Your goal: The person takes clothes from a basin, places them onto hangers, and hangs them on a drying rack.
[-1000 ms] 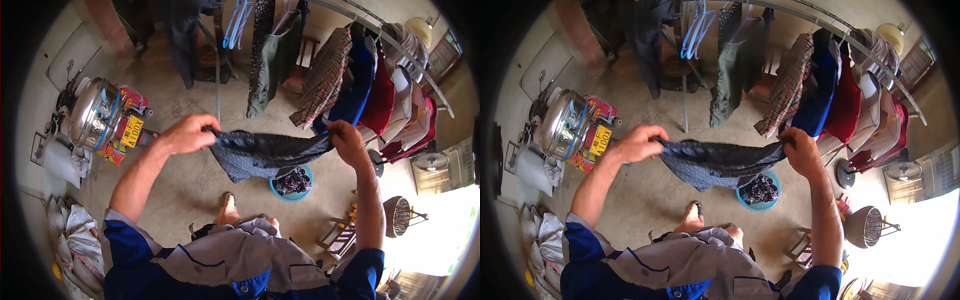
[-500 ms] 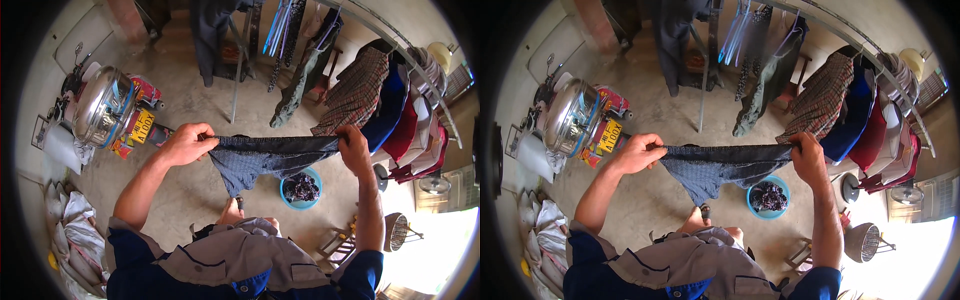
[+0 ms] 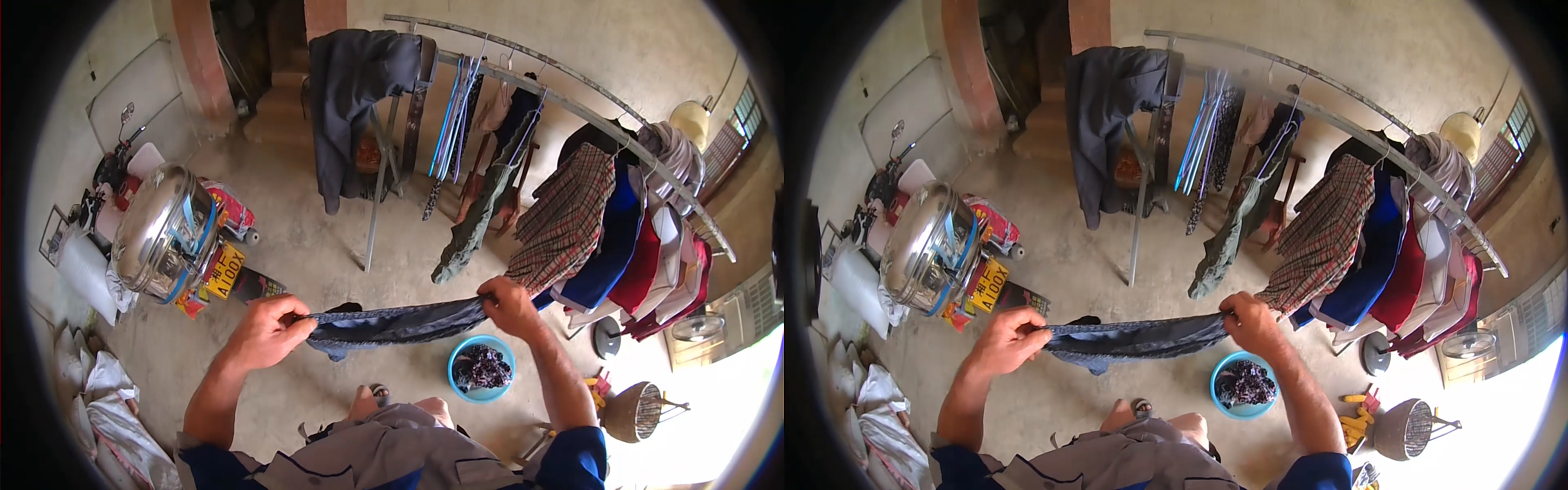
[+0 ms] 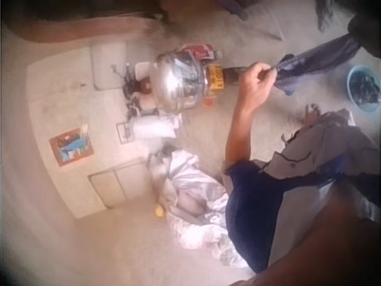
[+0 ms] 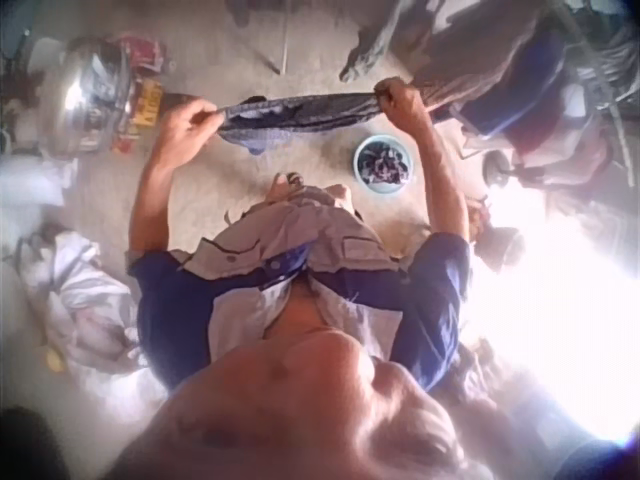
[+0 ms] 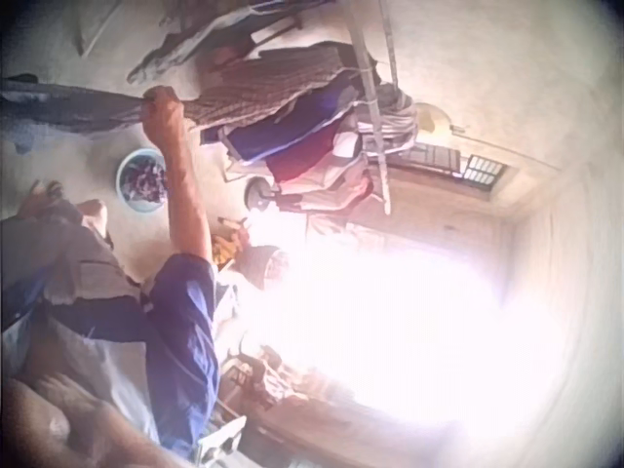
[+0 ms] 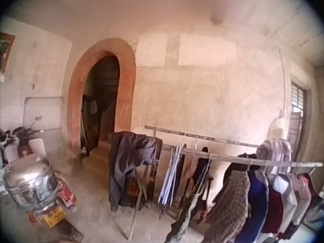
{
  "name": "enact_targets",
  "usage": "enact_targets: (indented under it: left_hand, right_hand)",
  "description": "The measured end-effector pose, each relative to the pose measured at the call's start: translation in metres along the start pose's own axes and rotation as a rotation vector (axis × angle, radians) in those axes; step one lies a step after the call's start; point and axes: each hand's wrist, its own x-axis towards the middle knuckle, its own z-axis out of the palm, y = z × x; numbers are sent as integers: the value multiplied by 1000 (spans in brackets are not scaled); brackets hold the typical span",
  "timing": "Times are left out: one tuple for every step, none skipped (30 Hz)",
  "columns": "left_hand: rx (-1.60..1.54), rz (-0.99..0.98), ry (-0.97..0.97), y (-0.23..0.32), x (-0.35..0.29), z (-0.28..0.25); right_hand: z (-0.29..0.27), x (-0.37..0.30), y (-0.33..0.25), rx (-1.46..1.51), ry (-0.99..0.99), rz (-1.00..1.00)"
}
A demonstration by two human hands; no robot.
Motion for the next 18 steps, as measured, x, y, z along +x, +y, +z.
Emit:
enact_targets:
  left_hand:
    - [4, 9, 5, 5, -4, -4]
    - [-14, 12, 30, 7, -4, -7]
    - [-32, 15, 55, 9, -4, -9]
    - [-53, 44, 77, 11, -6, -12]
    - [-49, 54, 74, 14, -8, -13]
    - [-72, 63, 101, 17, -9, -14]
    - [-92, 68, 132, 21, -12, -16]
    - [-73, 62, 147, 27, -13, -17]
    - [-66, 67, 145, 32, -13, -16]
    - [-24, 73, 171, 36, -14, -16]
    - [18, 79, 197, 39, -14, -16]
    - [51, 57, 216, 41, -16, -16]
    - [63, 63, 217, 42, -17, -16]
    - [106, 51, 255, 42, -20, -16]
    - [149, 41, 292, 43, -20, -15]
    - [129, 17, 329, 44, -19, -12]
    - [135, 20, 333, 45, -18, -10]
    - [106, -34, 391, 45, -17, -7]
  right_hand:
    - [7, 3, -1, 1, -60, -16]
    - [16, 5, -2, 57, -124, 16]
    - [26, 7, -3, 114, -187, 48]
    - [38, 10, -2, 159, -239, 43]
    - [46, 12, -2, 199, -287, 43]
    - [53, 14, -3, 237, -356, 53]
    - [57, 19, -9, 244, -408, 47]
    - [65, 21, -9, 288, -426, 37]
    - [70, 24, -7, 333, -443, 26]
    - [73, 29, -8, 338, -434, 21]
    - [73, 35, -8, 377, -475, 16]
    - [71, 40, -8, 416, -515, 11]
    - [67, 47, -8, 422, -506, 3]
    - [62, 57, -8, 426, -488, -38]
    - [54, 67, -8, 428, -470, -78]
    - [45, 79, -8, 368, -411, -128]
    - [34, 90, -6, 371, -408, -135]
    - [22, 102, -4, 378, -305, -179]
